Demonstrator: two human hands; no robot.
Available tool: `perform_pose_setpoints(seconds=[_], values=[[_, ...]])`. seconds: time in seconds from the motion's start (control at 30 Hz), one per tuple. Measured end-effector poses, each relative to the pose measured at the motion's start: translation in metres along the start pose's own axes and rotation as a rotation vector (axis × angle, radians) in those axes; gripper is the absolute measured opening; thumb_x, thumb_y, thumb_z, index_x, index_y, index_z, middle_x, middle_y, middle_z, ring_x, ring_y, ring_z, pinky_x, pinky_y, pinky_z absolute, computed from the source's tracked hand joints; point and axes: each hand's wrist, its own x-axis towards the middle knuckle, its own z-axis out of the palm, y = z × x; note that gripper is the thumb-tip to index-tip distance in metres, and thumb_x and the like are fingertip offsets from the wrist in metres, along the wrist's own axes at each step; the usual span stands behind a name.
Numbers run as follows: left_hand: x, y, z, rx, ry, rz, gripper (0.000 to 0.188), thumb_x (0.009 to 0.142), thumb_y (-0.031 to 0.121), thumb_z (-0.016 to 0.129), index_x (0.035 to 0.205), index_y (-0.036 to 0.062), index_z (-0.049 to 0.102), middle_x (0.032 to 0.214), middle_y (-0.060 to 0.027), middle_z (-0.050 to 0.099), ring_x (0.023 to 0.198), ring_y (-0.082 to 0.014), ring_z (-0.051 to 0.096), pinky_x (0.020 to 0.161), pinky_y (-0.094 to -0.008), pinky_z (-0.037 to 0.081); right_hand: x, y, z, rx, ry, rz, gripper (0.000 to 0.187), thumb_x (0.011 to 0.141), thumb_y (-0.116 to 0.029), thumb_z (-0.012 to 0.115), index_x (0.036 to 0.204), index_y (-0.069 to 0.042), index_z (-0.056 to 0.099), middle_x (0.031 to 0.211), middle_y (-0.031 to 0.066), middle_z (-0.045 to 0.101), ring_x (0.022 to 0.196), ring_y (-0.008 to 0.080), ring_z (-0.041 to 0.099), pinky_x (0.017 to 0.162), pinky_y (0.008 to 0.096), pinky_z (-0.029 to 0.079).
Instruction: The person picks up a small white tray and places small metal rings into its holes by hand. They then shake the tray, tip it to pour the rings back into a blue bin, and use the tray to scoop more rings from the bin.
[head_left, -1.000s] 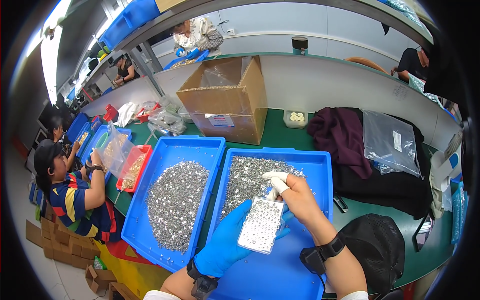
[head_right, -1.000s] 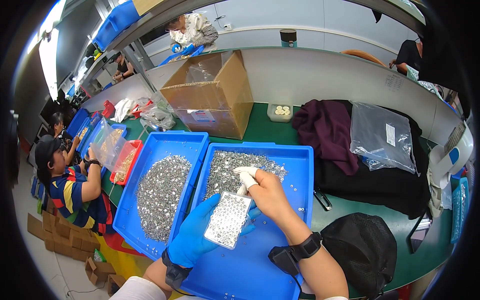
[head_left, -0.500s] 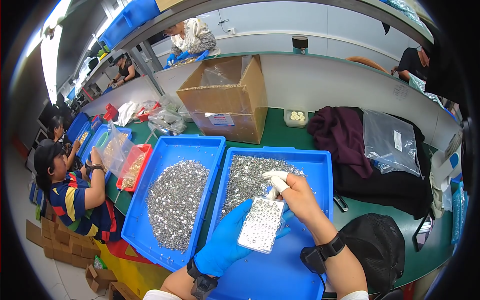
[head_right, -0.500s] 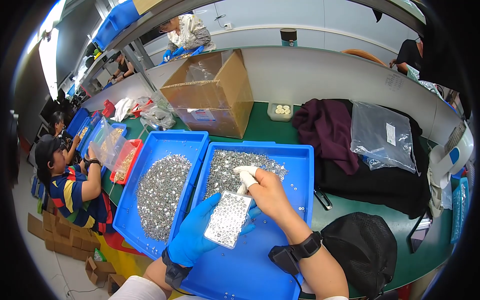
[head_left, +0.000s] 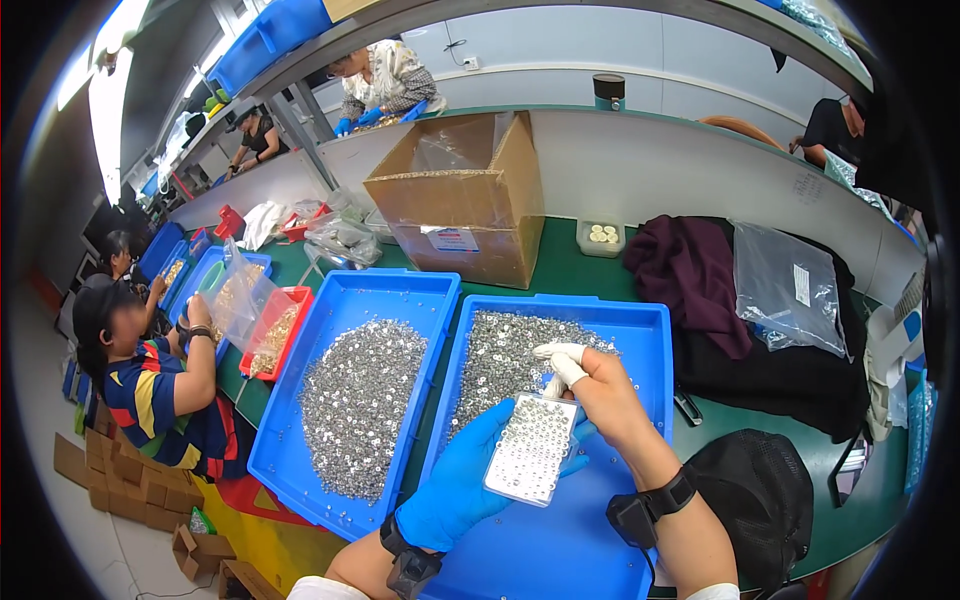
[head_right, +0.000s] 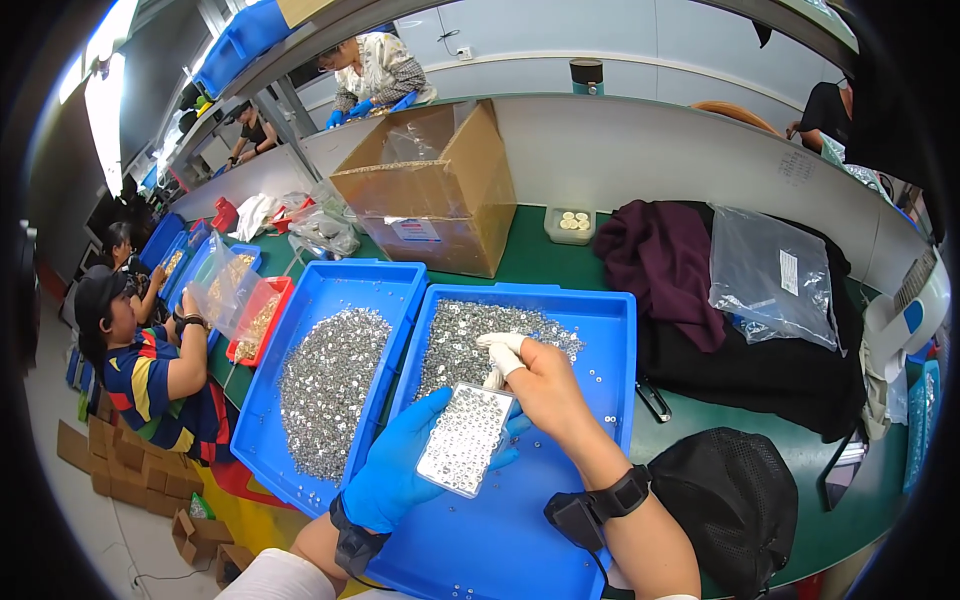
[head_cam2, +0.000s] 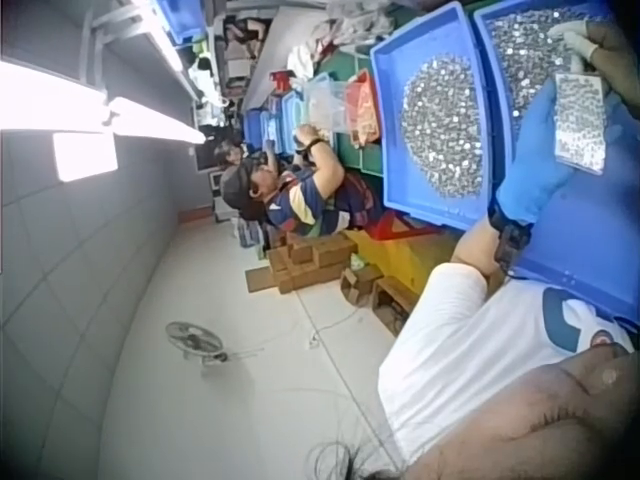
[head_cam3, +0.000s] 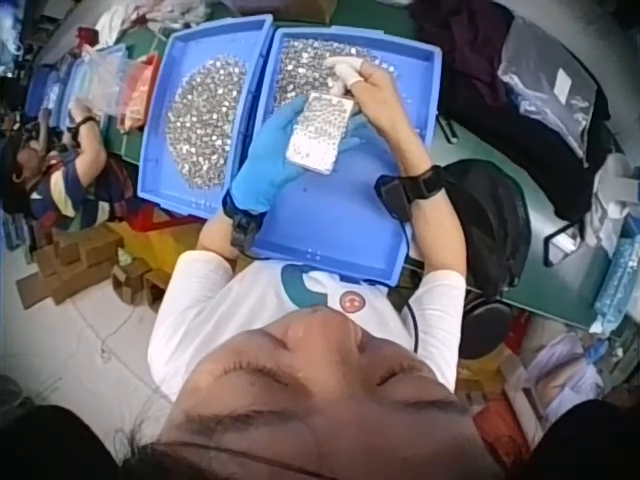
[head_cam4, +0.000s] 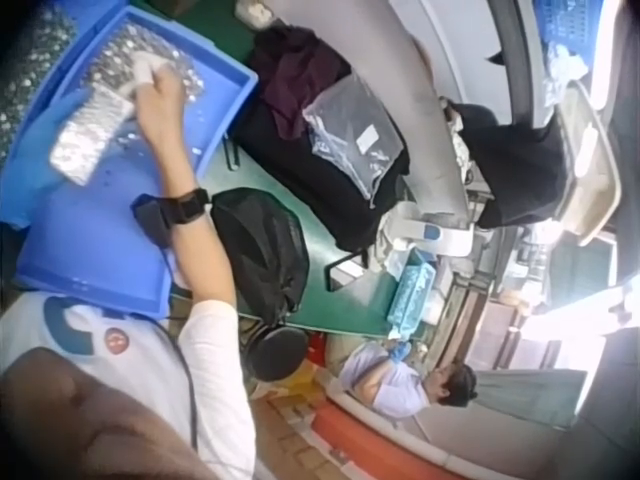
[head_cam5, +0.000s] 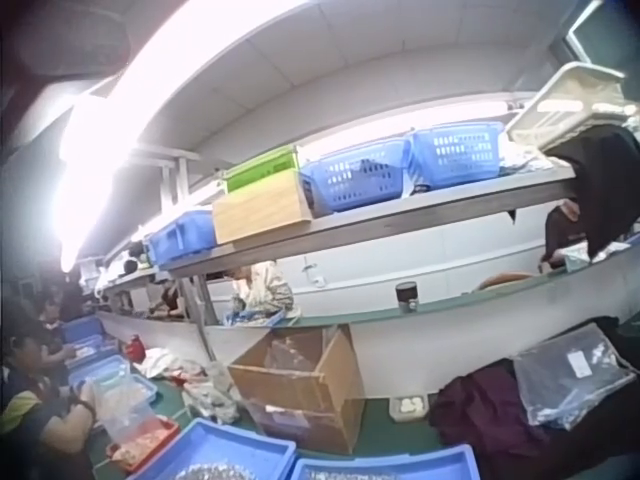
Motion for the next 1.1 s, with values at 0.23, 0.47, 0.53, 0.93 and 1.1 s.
perform_pose_setpoints(seconds=[0.23,0.47,0.53,0.93,1.1], values=[[0.001,-0.001,0.001,-0.002,-0.001,-0.017,0.05,0.096,0.032,0.029,0.137,0.0021,0.023,0.134,-0.0225,0.033,0.122,-0.0369,0.037,0.104,-0.0529,0.025,-0.002,-0.002,-0.001,-0.029,0.014,0.001,0.024,0.091,-0.012,0.047,0.109,-0.005,0.06,0.071,-0.0013,0.057,0.062,0.0053,0.051,0.057,0.0209,0.042],[-0.001,0.001,-0.006,-0.153,-0.154,-0.049,0.052,0.095,0.028,0.029,0.136,-0.004,0.02,0.137,-0.025,0.028,0.126,-0.0389,0.031,0.104,-0.0533,0.024,0.0,-0.001,0.002,-0.007,0.005,0.008,0.024,0.091,-0.012,0.047,0.109,-0.005,0.061,0.071,-0.0019,0.056,0.062,0.0049,0.05,0.057,0.0205,0.042],[0.0,0.002,-0.003,-0.116,-0.1,-0.04,0.051,0.096,0.029,0.029,0.136,-0.002,0.021,0.136,-0.0241,0.03,0.125,-0.0381,0.032,0.104,-0.0532,0.024,0.001,0.0,0.002,-0.006,0.004,0.009,0.024,0.091,-0.012,0.047,0.109,-0.005,0.061,0.071,-0.0019,0.056,0.062,0.0049,0.05,0.057,0.0205,0.042],[0.001,0.002,-0.005,-0.069,-0.05,-0.037,0.048,0.096,0.03,0.029,0.135,0.0017,0.026,0.132,-0.0223,0.037,0.12,-0.0372,0.039,0.103,-0.0528,0.028,0.0,0.0,0.0,-0.014,0.004,0.011,0.024,0.091,-0.013,0.047,0.11,-0.005,0.06,0.071,-0.0017,0.057,0.063,0.0051,0.051,0.058,0.0208,0.043],[0.002,0.002,-0.007,-0.154,-0.151,-0.068,0.048,0.097,0.031,0.029,0.135,0.0018,0.026,0.132,-0.0218,0.038,0.12,-0.0374,0.04,0.101,-0.0523,0.03,0.0,0.0,0.0,-0.034,0.003,0.012,0.024,0.091,-0.013,0.047,0.11,-0.005,0.06,0.073,-0.0011,0.057,0.064,0.0055,0.052,0.059,0.0211,0.044]])
